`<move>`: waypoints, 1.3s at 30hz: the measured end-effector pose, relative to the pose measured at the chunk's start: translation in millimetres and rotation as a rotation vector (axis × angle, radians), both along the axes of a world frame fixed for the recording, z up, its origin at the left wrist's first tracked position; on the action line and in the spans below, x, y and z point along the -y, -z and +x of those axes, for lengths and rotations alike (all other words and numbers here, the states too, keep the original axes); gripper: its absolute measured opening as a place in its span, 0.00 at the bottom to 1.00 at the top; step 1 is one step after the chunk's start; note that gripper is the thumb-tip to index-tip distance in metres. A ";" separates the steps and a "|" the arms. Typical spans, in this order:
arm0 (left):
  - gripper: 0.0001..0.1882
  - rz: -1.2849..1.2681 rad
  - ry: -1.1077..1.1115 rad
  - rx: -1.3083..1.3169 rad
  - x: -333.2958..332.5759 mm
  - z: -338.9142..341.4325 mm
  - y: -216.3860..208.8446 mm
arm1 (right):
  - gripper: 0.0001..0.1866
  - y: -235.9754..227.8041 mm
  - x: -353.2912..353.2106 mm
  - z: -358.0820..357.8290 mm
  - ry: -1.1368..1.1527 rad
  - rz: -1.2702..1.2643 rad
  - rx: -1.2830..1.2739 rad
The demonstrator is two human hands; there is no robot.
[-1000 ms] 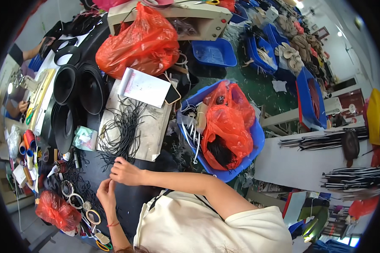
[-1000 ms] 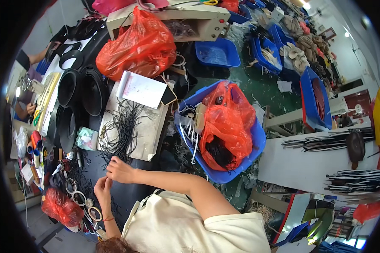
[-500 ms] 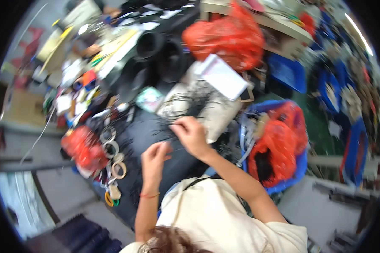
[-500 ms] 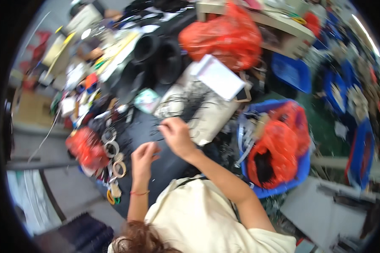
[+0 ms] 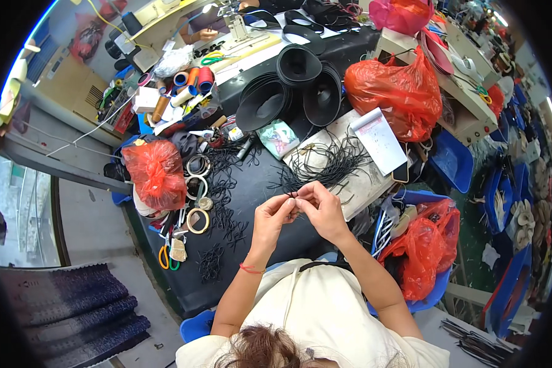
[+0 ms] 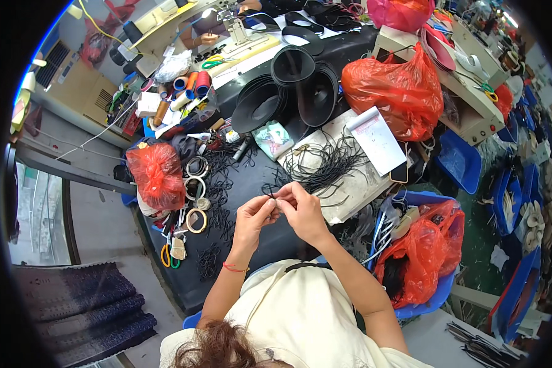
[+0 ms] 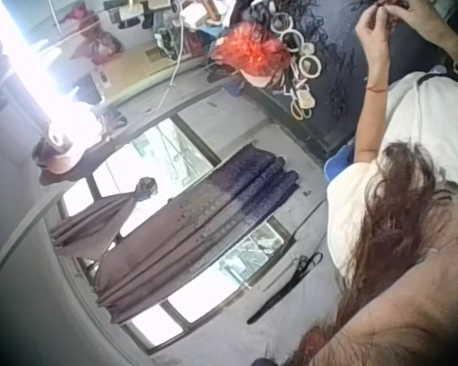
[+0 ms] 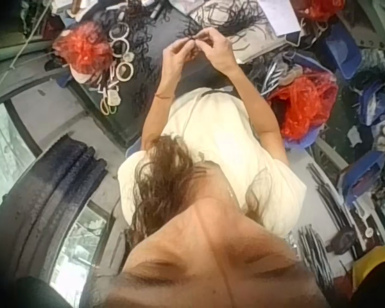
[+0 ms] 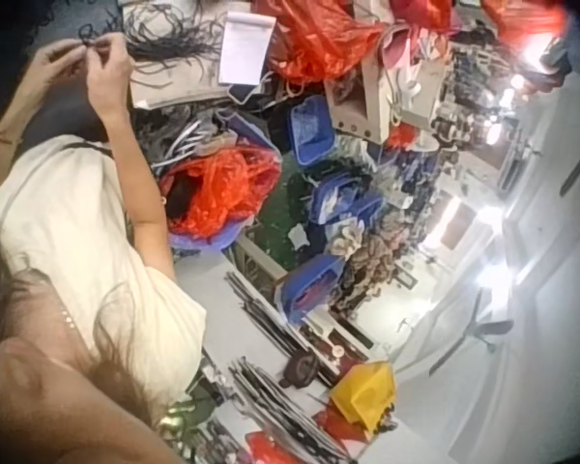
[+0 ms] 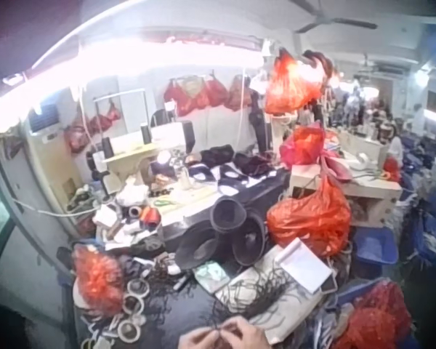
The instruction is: The person sits at a cluttered workbench and repeatedly picks up small black elastic bands. They tie the bands into knots by hand, one at a time, and place the finished items onto a pile on the table.
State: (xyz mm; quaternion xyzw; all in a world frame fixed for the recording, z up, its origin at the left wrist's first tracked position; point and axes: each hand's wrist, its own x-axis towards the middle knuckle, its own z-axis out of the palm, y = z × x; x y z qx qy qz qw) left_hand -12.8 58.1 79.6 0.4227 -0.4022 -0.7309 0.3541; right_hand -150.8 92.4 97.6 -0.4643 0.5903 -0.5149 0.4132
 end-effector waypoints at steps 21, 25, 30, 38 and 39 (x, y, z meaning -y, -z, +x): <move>0.09 0.257 0.146 -0.190 17.0 23.8 -14.5 | 0.07 -10.4 2.4 6.7 -0.012 -0.322 -0.534; 0.08 0.069 0.111 -0.057 21.0 26.1 -6.9 | 0.07 -22.0 -2.1 -10.6 -0.115 -0.374 -0.793; 0.10 -0.258 0.423 0.218 13.6 27.7 -23.8 | 0.05 -45.6 22.8 -22.7 -0.325 -0.442 -0.785; 0.13 0.047 0.152 -0.210 13.8 24.4 -25.7 | 0.05 -28.7 2.3 -3.8 -0.190 -0.190 -0.361; 0.13 0.010 0.131 -0.158 14.6 26.5 -20.3 | 0.06 -33.8 -1.8 -1.3 -0.172 -0.082 -0.400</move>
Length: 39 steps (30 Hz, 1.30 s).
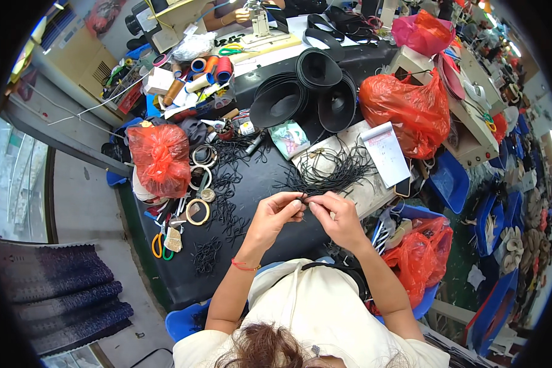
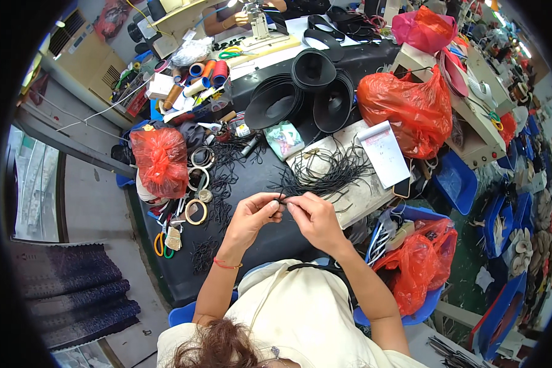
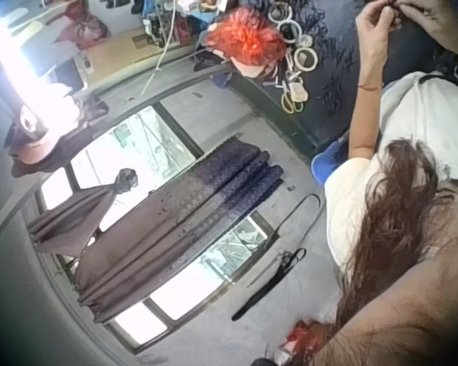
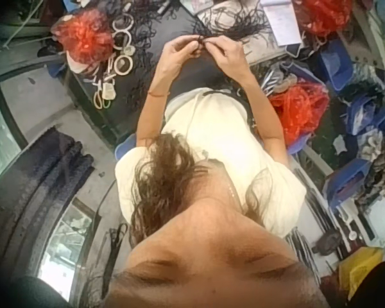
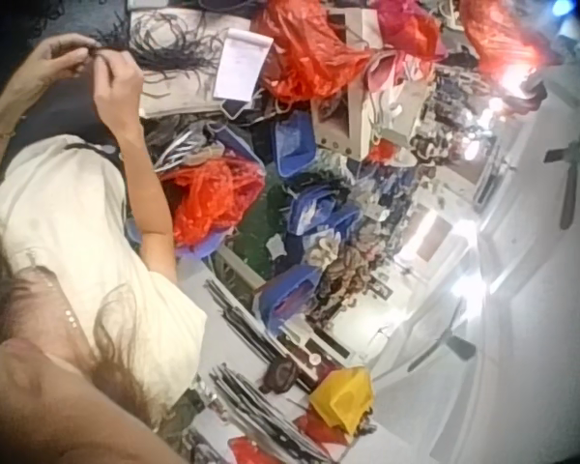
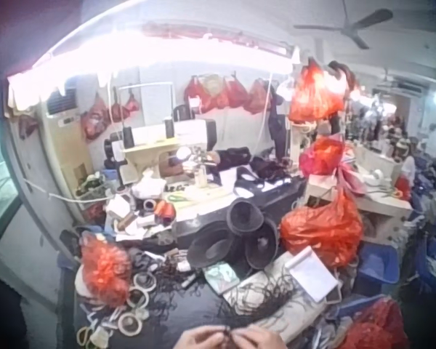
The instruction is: The person sits at a cluttered workbench and repeatedly picks up small black elastic bands. They tie the bands into knots by hand, one at a time, and place the finished items onto a pile on the table.
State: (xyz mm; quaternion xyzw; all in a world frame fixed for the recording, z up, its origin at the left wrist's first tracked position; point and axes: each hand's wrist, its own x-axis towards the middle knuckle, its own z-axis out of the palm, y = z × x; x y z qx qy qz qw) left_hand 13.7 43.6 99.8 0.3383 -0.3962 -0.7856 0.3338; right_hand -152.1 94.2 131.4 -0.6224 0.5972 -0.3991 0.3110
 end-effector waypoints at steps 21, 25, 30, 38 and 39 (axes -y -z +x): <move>0.08 -0.042 -0.246 -0.012 -11.7 -6.6 -10.8 | 0.07 3.7 -1.1 3.4 -0.017 0.401 0.772; 0.08 0.089 -0.164 -0.063 -6.6 -0.7 -16.7 | 0.08 -4.3 -0.7 3.0 -0.096 0.370 0.798; 0.09 0.240 -0.081 -0.099 -5.0 5.3 -19.9 | 0.08 -11.0 -0.3 -0.2 -0.169 0.340 0.781; 0.08 0.000 -0.152 0.014 -14.0 -2.7 -15.8 | 0.08 -5.6 -0.4 0.2 -0.054 0.401 0.763; 0.08 -0.018 -0.172 0.013 -15.6 -4.4 -15.6 | 0.07 -7.0 -0.2 1.9 -0.044 0.382 0.745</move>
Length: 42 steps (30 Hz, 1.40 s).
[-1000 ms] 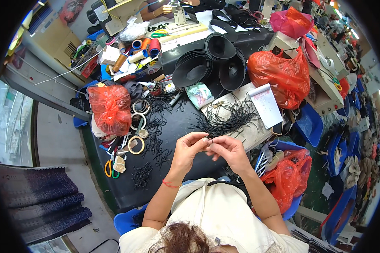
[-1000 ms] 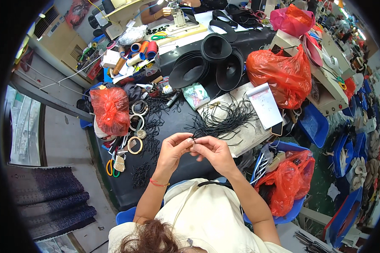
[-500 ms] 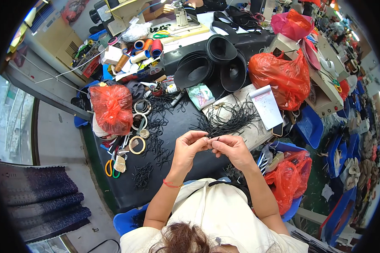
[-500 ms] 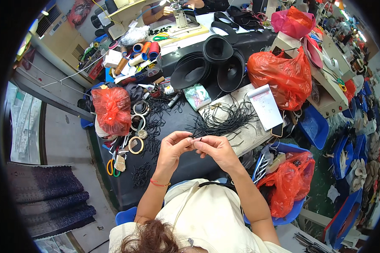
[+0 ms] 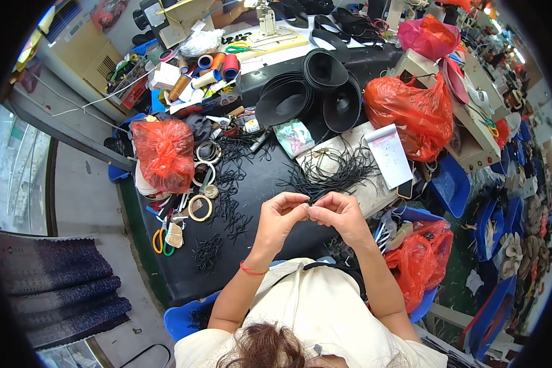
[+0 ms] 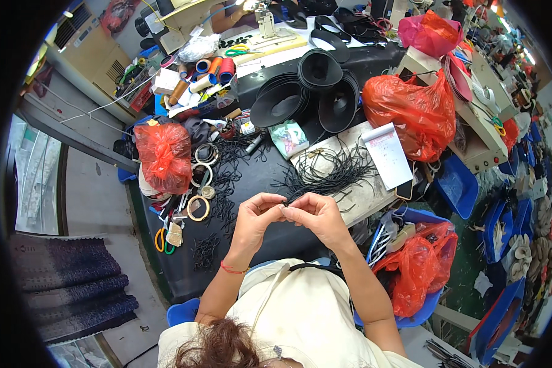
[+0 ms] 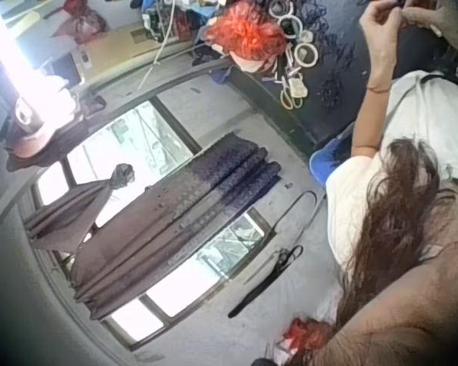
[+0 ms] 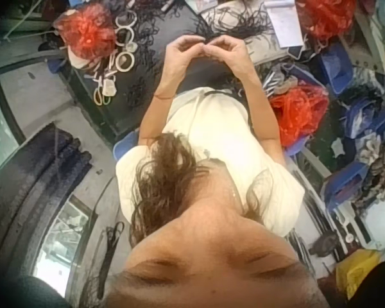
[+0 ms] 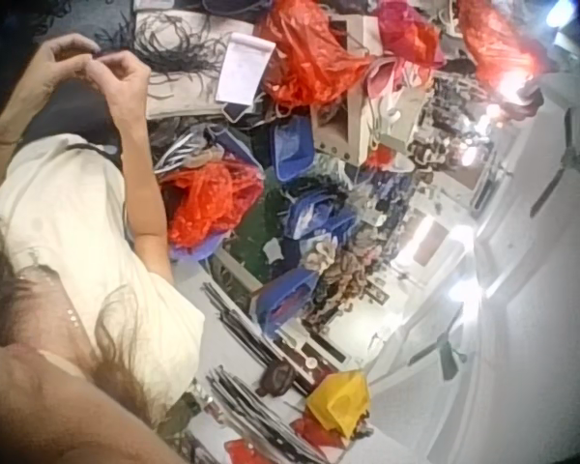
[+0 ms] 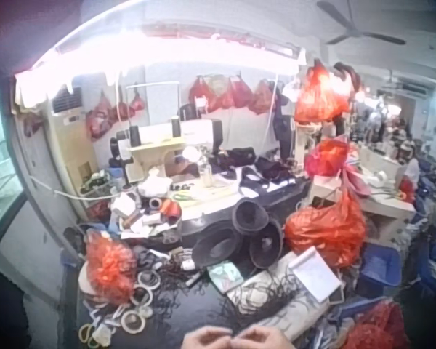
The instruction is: The person sits at a cluttered workbench and repeatedly picks up small black elastic bands. They tie the bands into knots by hand, one at a time, and place the finished items onto a pile on the table.
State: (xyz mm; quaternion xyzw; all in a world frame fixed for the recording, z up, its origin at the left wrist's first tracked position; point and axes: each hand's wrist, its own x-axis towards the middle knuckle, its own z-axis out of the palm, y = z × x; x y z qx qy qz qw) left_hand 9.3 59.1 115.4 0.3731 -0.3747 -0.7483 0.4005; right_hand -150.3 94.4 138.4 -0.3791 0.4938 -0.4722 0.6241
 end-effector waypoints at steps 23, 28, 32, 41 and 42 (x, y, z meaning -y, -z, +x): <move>0.22 -0.267 0.189 0.266 -6.9 -2.7 -13.0 | 0.07 21.4 2.2 9.2 0.255 0.014 0.066; 0.21 -0.290 0.141 0.237 -12.4 -7.1 -8.7 | 0.10 22.0 0.3 20.7 0.398 0.022 0.180; 0.17 -0.180 0.169 0.158 -6.5 -1.5 -5.6 | 0.12 22.4 0.2 20.9 0.340 -0.005 0.189; 0.11 -0.114 0.195 0.107 -12.7 -2.8 -0.3 | 0.15 32.3 0.3 18.0 0.490 -0.285 -0.365; 0.11 -0.096 0.178 0.091 -12.1 -4.0 -0.5 | 0.15 31.7 0.8 18.1 0.490 -0.263 -0.308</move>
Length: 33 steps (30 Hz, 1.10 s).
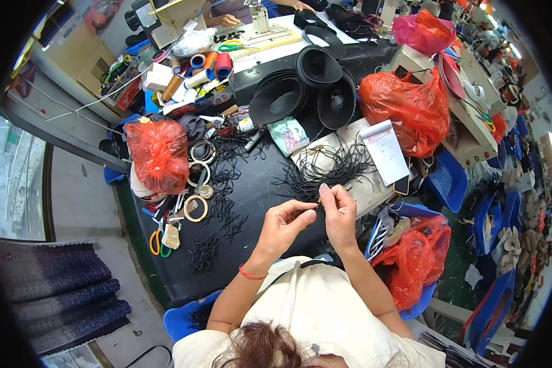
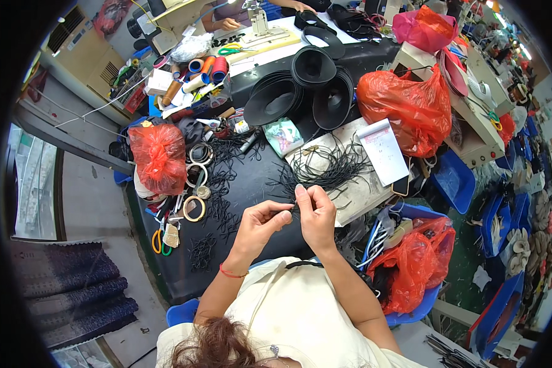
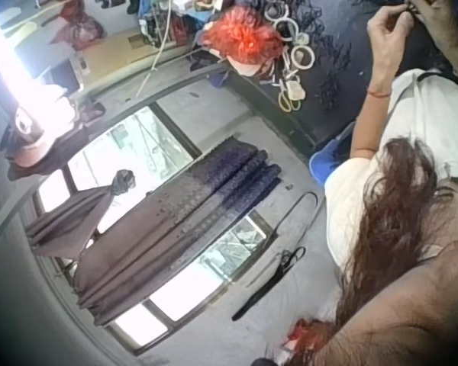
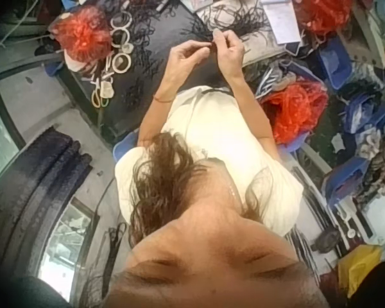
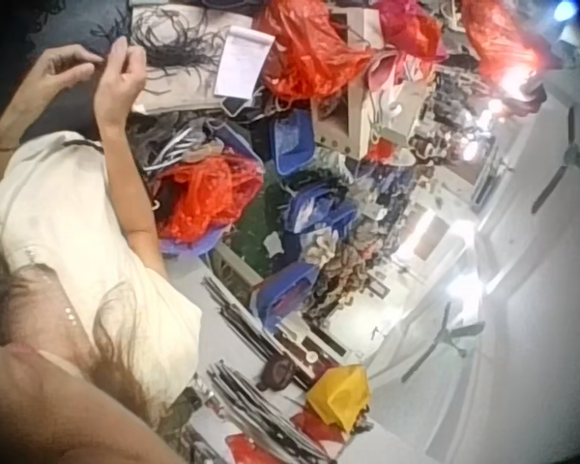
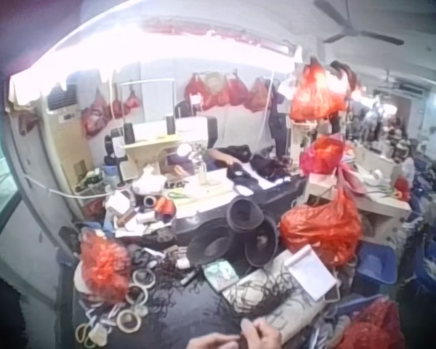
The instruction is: The person sits at a cluttered workbench and repeatedly picks up small black elastic bands. They tie the bands into knots by hand, one at a time, and place the finished items onto a pile on the table.
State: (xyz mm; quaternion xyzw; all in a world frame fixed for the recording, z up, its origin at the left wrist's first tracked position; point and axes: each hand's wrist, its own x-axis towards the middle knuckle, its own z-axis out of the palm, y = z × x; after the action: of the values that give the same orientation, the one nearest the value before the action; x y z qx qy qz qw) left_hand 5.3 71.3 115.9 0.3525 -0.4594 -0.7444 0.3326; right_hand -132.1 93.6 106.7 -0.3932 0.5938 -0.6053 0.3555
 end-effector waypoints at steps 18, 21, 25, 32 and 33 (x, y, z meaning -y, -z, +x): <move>0.10 -0.079 -0.004 0.082 -11.3 3.8 3.7 | 0.14 0.0 -6.0 2.3 -0.168 0.124 0.312; 0.11 0.074 0.025 0.048 -7.4 14.2 -2.2 | 0.12 -4.6 -7.1 2.9 -0.205 0.242 0.512; 0.11 0.050 -0.018 -0.055 -4.1 9.5 5.1 | 0.08 -13.1 -12.0 -8.4 -0.352 0.261 0.374; 0.09 0.100 -0.125 -0.106 -3.8 5.2 4.5 | 0.08 -14.5 -14.9 -5.1 -0.393 0.199 0.325; 0.09 0.128 -0.126 -0.113 -2.9 6.0 5.2 | 0.08 -13.9 -16.5 -4.9 -0.398 0.193 0.333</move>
State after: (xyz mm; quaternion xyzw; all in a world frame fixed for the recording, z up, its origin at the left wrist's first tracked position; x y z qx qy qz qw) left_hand 11.3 74.1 110.7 0.3587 -0.3682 -0.7685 0.3810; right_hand -137.0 110.1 120.7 -0.3614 0.4933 -0.5205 0.5959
